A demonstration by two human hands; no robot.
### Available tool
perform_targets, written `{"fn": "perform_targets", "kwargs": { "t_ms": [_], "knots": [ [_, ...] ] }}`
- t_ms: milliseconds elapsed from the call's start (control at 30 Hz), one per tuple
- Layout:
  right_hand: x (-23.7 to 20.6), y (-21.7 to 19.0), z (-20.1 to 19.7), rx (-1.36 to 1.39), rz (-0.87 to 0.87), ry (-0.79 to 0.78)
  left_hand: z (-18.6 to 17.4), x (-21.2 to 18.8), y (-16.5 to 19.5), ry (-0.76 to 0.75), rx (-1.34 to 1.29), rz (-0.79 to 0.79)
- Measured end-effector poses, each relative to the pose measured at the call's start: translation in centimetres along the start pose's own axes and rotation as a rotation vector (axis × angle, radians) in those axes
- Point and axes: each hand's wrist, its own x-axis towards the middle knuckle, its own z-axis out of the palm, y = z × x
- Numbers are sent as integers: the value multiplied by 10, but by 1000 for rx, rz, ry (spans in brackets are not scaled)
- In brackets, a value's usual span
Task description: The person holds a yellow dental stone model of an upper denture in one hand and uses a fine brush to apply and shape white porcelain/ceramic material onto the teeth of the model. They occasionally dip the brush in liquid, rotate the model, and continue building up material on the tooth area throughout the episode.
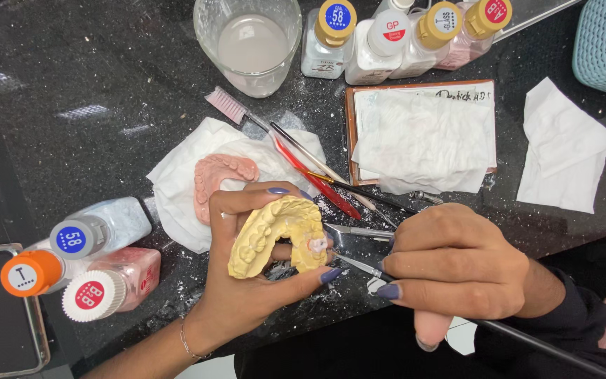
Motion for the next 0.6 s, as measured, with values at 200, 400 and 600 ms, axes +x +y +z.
{"fn": "perform_targets", "kwargs": {
  "t_ms": [200, 400, 600],
  "knots": [
    [-2, 1, 2, -43, 16, -43, 0, -1, -2, -5, 2, -11],
    [4, 1, 2, -84, -19, 7, -1, -1, -2, -10, 14, -19],
    [-6, 3, 0, -176, -94, -56, -1, 1, -2, -4, 5, -52]
  ]
}}
